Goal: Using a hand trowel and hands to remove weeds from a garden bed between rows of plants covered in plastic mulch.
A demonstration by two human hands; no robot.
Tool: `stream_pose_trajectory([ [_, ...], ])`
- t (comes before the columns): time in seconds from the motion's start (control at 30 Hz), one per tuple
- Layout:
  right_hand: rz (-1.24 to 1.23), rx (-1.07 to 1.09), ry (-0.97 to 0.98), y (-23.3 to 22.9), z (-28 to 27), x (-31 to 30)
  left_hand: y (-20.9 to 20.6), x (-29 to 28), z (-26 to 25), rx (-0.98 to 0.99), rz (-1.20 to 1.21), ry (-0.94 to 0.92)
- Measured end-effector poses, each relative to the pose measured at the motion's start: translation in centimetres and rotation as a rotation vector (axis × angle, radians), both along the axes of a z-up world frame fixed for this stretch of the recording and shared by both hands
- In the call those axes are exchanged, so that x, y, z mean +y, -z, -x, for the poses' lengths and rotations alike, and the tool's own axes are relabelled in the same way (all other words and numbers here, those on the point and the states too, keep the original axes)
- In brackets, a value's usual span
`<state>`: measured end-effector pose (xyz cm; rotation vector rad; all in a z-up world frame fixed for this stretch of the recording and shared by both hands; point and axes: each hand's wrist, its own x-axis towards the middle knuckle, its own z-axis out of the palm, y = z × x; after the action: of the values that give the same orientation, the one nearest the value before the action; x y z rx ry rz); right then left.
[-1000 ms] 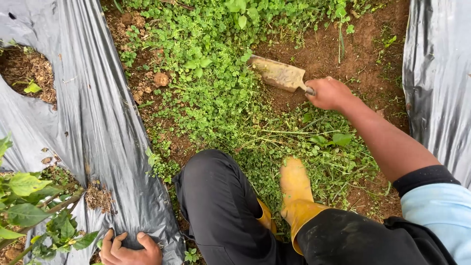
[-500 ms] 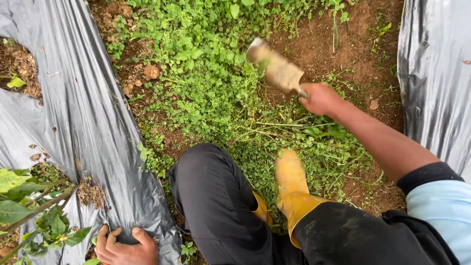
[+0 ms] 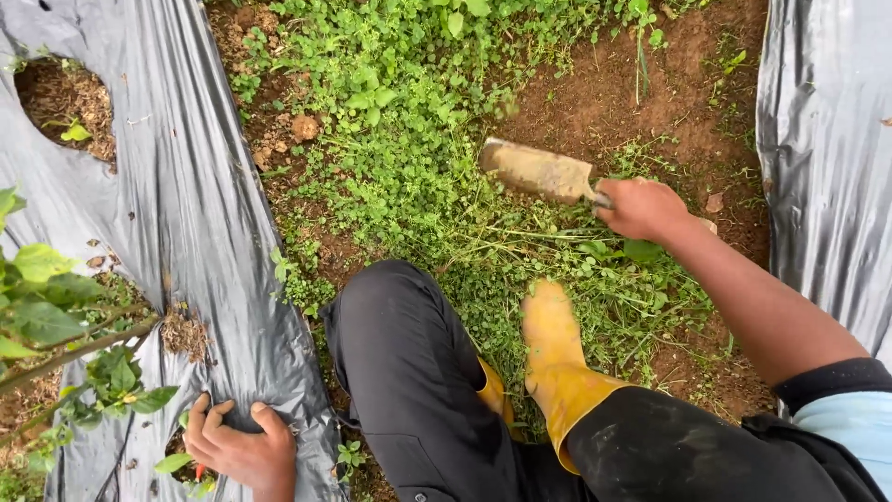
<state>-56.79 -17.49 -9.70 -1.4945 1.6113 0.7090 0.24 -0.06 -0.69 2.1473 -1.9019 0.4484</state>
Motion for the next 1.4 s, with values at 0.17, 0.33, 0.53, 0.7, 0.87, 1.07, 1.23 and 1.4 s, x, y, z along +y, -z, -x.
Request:
stream_pose_trajectory([
  [0.17,0.146,0.07,0.266,2.1,2.3,2.5,0.4,0.3,-0.2,-0.032,0.062,-0.004],
  [0.33,0.27,0.026,0.417,5.8,3.7,5.7,0.2,0.6,0.2,0.03,0.089,0.021],
  [0.53,0.388,-0.025,0.461,6.7,4.5,6.4,2.6,-0.4,1.0,0.048,0.121,-0.039],
  [0.7,0.489,-0.056,0.572,6.3,4.7,7.0,2.3,-7.2,4.8,0.035,-0.086,0.16],
  [0.87,0.502,-0.046,0.603,5.4,4.0,6.9,1.2,-14.3,6.1,-0.129,-0.457,0.146],
  [1.07,0.527,-0.067,0.609,4.3,4.0,6.9,2.1,-17.2,6.2,-0.594,-0.672,0.211],
  [1.23,0.51,-0.049,0.61,5.3,4.4,7.1,2.4,-16.9,5.2,-0.49,-0.565,0.278],
  [1.4,0.531,-0.057,0.612,4.4,4.0,7.0,5.5,-18.7,2.5,-0.043,-0.365,0.3],
])
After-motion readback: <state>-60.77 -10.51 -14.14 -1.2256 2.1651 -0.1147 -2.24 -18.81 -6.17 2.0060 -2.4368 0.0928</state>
